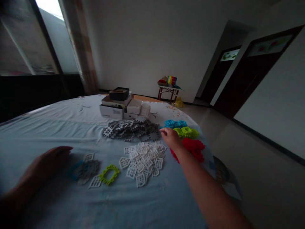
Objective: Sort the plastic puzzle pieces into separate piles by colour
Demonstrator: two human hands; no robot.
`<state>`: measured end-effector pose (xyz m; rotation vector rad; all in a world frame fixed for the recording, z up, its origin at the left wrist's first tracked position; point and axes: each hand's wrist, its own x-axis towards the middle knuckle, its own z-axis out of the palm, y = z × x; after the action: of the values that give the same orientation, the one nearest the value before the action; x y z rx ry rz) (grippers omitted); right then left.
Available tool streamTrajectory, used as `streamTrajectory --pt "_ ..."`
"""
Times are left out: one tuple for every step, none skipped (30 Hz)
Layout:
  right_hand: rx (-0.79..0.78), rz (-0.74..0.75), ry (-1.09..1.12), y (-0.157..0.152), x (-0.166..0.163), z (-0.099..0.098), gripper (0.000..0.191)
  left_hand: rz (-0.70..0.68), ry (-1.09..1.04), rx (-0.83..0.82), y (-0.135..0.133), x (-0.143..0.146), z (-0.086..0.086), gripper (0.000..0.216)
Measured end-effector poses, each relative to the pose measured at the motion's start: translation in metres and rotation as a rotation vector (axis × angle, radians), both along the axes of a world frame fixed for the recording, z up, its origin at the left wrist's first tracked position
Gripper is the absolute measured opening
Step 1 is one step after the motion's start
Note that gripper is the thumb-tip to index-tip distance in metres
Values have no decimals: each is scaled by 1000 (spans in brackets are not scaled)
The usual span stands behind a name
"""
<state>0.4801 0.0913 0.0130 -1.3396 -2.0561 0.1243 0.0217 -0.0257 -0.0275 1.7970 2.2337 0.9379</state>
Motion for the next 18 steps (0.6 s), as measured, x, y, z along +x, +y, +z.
streamTrajectory --pt "-42 111 2 -13 -21 -2 20 -4 22 -37 -1 -1 -1 24" --pt "-95 225 -25 -27 -42 -4 19 -10 44 -72 -1 0 -1 28" --pt "-140 324 -53 -41 -61 -5 18 -14 63 -102 -1 1 0 32" --pt "-172 406 -83 -54 -78 -6 18 -17 78 -122 -1 2 1 35" --pt "-187 475 -116 -67 -94 -7 19 -20 87 -131 -1 3 2 37" --pt "-177 546 -152 -77 -107 -7 19 -26 88 -129 -2 5 3 38" --pt "-159 615 -187 -86 -117 -8 21 -34 86 -126 -2 5 4 39" --pt "-138 670 -222 -93 -126 -9 24 -39 84 -121 -3 5 4 39" --pt "-118 710 -255 -98 -132 -10 26 -45 83 -117 -3 5 4 40" --pt "-104 734 -286 -102 -137 -11 29 -49 80 -113 -3 5 4 40" --pt "-96 740 -314 -105 -141 -12 31 -47 77 -110 -3 4 3 40" --pt "-93 736 -339 -107 -143 -13 31 -39 73 -107 -2 3 2 40" --pt "-92 729 -359 -108 -145 -15 31 -30 70 -101 -2 3 1 40" --pt "-91 723 -373 -109 -146 -16 30 -23 67 -95 -1 3 0 40" --pt "-87 719 -382 -111 -147 -17 28 -21 63 -89 -1 3 0 40" --pt "-82 716 -388 -111 -148 -17 26 -24 61 -83 -1 4 0 40" --pt "-75 715 -386 -112 -149 -17 24 -31 60 -78 -1 4 1 40" --pt "-67 713 -373 -113 -149 -17 22 -37 59 -75 -1 4 1 40"
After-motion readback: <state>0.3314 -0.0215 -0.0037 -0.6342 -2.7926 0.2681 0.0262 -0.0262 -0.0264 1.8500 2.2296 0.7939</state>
